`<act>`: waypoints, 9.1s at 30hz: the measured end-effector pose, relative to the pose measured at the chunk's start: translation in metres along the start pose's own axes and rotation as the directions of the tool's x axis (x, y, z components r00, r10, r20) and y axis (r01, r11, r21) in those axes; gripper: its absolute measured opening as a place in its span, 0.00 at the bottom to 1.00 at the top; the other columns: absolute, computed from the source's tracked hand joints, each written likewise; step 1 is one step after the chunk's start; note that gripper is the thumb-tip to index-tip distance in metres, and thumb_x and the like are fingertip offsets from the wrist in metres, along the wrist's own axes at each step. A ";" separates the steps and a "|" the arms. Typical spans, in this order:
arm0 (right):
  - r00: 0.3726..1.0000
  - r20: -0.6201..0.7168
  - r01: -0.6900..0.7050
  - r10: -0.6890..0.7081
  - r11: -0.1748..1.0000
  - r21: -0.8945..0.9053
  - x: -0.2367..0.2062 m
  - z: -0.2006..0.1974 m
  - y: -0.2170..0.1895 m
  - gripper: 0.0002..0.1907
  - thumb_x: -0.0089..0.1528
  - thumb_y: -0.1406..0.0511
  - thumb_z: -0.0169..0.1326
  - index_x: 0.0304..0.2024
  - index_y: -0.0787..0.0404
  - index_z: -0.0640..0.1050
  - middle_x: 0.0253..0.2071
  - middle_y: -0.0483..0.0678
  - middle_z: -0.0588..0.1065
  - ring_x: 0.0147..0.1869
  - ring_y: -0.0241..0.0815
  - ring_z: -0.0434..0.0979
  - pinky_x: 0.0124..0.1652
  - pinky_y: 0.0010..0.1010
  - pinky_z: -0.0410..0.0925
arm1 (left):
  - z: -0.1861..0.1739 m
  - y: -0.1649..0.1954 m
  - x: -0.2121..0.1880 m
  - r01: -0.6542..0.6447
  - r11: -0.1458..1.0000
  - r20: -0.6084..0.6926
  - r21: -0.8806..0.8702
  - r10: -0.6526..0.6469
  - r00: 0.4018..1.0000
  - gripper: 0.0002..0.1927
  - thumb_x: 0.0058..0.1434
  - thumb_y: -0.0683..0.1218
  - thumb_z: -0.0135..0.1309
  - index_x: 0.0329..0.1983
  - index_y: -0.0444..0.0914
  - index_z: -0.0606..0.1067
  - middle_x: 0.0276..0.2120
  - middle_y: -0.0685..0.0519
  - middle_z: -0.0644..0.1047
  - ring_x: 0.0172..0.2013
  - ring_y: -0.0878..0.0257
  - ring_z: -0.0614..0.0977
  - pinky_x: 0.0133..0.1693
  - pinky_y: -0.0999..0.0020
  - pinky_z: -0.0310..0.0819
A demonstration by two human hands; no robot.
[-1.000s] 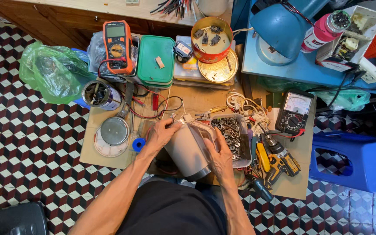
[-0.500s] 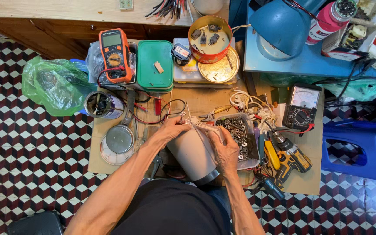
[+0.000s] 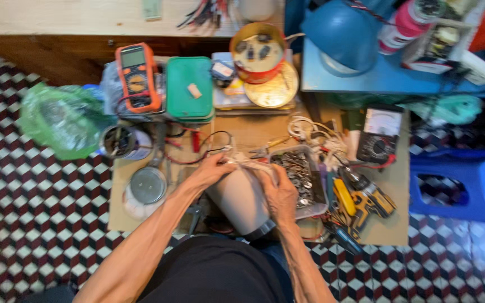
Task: The person uses a cordless drill to remove screws from the base of a white electric kettle. They then use pliers to strip the ends of wires and connect them to the kettle's internal components.
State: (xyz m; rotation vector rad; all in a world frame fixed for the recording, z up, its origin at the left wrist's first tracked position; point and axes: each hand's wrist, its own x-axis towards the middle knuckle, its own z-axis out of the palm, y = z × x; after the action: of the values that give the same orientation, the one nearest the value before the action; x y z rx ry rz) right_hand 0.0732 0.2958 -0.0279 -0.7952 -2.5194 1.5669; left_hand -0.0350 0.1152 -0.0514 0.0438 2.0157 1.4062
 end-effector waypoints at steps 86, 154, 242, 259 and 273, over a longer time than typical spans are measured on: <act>0.748 -0.314 -0.228 0.584 0.671 0.705 -0.229 0.061 0.005 0.28 0.69 0.59 0.42 0.72 0.60 0.65 0.26 0.47 0.71 0.15 0.29 0.60 0.15 0.23 0.56 | -0.023 -0.078 -0.106 0.022 0.945 -0.093 -0.325 -0.055 0.994 0.15 0.61 0.54 0.63 0.45 0.40 0.80 0.35 0.60 0.77 0.37 0.70 0.72 0.42 0.73 0.65; 0.847 0.377 0.383 -0.375 0.922 0.055 0.093 -0.031 -0.008 0.14 0.65 0.64 0.51 0.51 0.62 0.76 0.46 0.55 0.72 0.49 0.51 0.75 0.48 0.37 0.68 | 0.048 0.047 -0.023 -0.281 0.848 -0.443 0.449 0.484 0.754 0.14 0.57 0.35 0.48 0.45 0.35 0.75 0.44 0.41 0.75 0.45 0.41 0.75 0.47 0.51 0.72; 0.958 0.067 0.286 -0.280 0.906 -0.313 0.012 -0.129 0.030 0.23 0.64 0.67 0.52 0.62 0.65 0.73 0.58 0.62 0.75 0.59 0.60 0.75 0.57 0.42 0.67 | 0.056 -0.002 -0.086 -0.001 0.957 -0.438 0.289 0.133 0.889 0.29 0.58 0.56 0.62 0.56 0.32 0.75 0.50 0.41 0.74 0.47 0.48 0.78 0.49 0.56 0.73; 0.747 -0.345 -0.616 0.569 0.787 -0.035 0.055 -0.273 0.172 0.40 0.48 0.63 0.76 0.54 0.78 0.69 0.51 0.65 0.75 0.49 0.51 0.79 0.45 0.37 0.73 | 0.158 0.047 -0.044 0.228 0.936 -0.679 0.269 0.016 0.734 0.60 0.38 0.58 0.76 0.67 0.31 0.57 0.59 0.37 0.66 0.60 0.43 0.69 0.59 0.51 0.67; 0.692 0.075 -0.654 0.718 0.580 0.486 0.011 -0.274 0.194 0.16 0.54 0.72 0.66 0.42 0.69 0.76 0.37 0.54 0.78 0.32 0.45 0.81 0.32 0.37 0.76 | 0.159 0.052 -0.079 0.144 0.975 -0.673 0.167 0.006 0.739 0.64 0.39 0.62 0.77 0.69 0.31 0.53 0.57 0.37 0.70 0.56 0.46 0.76 0.56 0.57 0.72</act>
State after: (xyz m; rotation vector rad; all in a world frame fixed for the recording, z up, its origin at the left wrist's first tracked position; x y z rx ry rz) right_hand 0.2273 0.5918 -0.0648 -1.8522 -1.6181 2.1094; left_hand 0.0941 0.2368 0.0009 -0.5226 2.7181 1.2545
